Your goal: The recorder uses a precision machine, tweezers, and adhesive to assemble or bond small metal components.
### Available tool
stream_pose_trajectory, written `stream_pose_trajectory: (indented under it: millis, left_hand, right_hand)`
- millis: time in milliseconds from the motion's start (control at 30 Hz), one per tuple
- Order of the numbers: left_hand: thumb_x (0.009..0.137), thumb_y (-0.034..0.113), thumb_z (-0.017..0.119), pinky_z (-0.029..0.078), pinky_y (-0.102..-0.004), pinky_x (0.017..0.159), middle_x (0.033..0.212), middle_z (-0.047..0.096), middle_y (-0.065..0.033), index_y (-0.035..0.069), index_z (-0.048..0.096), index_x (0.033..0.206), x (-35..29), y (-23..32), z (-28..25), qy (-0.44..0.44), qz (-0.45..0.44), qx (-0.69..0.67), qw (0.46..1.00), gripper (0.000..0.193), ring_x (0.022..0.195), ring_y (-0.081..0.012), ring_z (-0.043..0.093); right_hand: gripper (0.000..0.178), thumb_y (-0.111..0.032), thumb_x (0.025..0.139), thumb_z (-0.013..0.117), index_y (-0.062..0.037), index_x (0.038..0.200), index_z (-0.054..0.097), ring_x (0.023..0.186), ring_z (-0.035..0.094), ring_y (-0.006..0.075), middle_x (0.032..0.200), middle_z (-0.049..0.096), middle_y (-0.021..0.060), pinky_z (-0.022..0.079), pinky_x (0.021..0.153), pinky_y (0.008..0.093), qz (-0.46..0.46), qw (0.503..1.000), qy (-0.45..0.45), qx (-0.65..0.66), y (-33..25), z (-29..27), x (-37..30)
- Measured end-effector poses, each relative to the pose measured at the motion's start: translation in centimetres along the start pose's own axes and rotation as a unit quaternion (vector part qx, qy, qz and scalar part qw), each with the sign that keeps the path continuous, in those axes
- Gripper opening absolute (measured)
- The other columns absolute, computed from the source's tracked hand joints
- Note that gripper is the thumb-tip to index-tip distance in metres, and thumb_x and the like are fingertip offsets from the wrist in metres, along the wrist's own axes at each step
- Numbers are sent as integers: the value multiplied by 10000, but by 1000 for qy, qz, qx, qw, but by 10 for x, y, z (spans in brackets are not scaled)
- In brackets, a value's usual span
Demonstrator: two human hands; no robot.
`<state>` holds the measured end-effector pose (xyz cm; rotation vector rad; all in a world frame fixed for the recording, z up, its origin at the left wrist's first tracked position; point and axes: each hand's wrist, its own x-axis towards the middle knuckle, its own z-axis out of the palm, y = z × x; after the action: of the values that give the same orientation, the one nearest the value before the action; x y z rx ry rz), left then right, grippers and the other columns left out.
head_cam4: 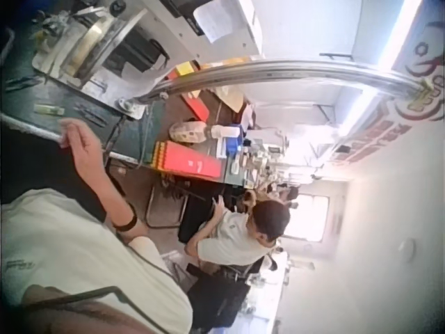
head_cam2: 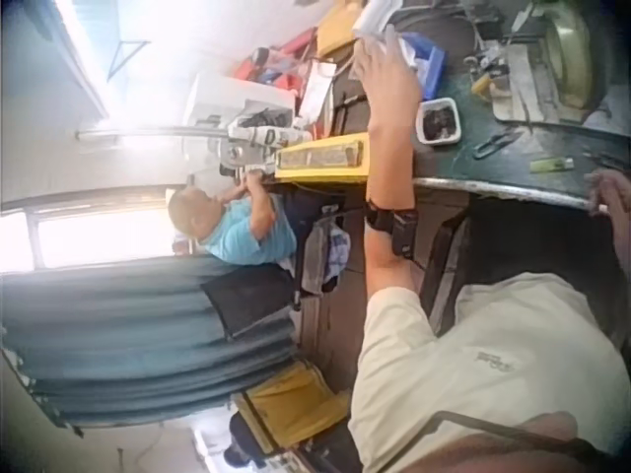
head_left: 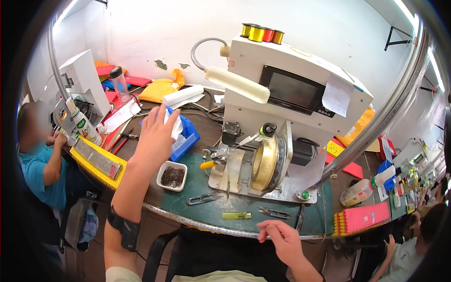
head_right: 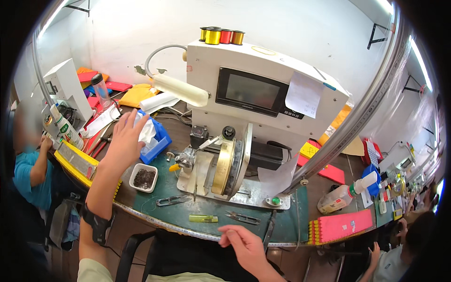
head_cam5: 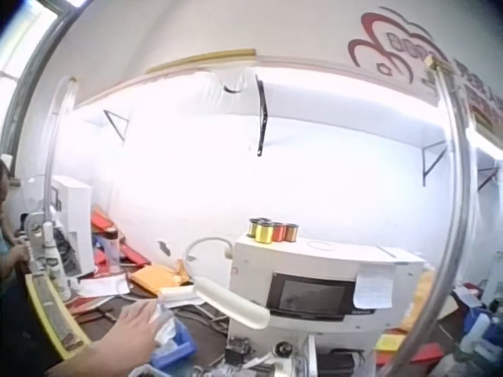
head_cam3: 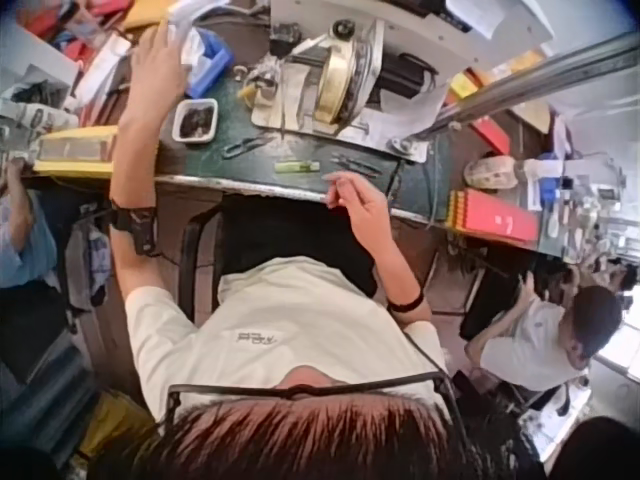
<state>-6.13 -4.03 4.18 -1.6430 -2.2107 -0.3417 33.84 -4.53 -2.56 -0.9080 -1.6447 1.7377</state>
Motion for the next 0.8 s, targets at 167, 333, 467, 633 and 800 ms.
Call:
stream_pose_trajectory:
  millis: [167,333,467,633,800]
  left_hand:
    - [802,-62,698,383,-442,1168,1467,508,-225,62,441,1516,-20,39,-13,-57,81,-268,958,769,1397,-406,432]
    - [797,-21,733,444,-462,1077,1366,570,-224,53,359,1560,-30,66,-15,-108,133,-323,931,853,1276,-432,510]
    - [810,44,779,510,-458,903,1148,633,-211,51,391,1480,-35,66,7,-99,37,-356,928,774,1084,-420,607]
    - [813,30,779,525,-483,785,1016,648,-218,37,457,1234,-30,71,21,-33,33,-408,912,529,1001,-437,643]
    - [816,5,761,516,-497,788,1060,633,-235,13,444,1188,-23,73,21,-58,35,-426,902,489,1013,-470,623]
  right_hand:
    - [358,-113,1083,543,31,1409,580,1061,672,175,1131,694,108,533,979,309,49,967,-22,250,1,49,37]
    - [402,-130,1081,553,18,1454,532,1138,656,207,1241,663,136,518,1061,339,-2,923,53,382,-4,88,86]
    - [391,-133,1073,570,22,1430,542,1136,653,199,1241,667,128,515,1088,344,-8,892,70,446,-7,109,117]
    - [357,-169,1052,620,30,1347,590,1081,656,171,1167,685,89,531,1043,313,-8,876,95,474,-5,113,138]
    - [305,-192,1032,660,-10,1270,605,956,632,133,1019,667,36,556,947,272,-14,861,126,492,-8,109,148]
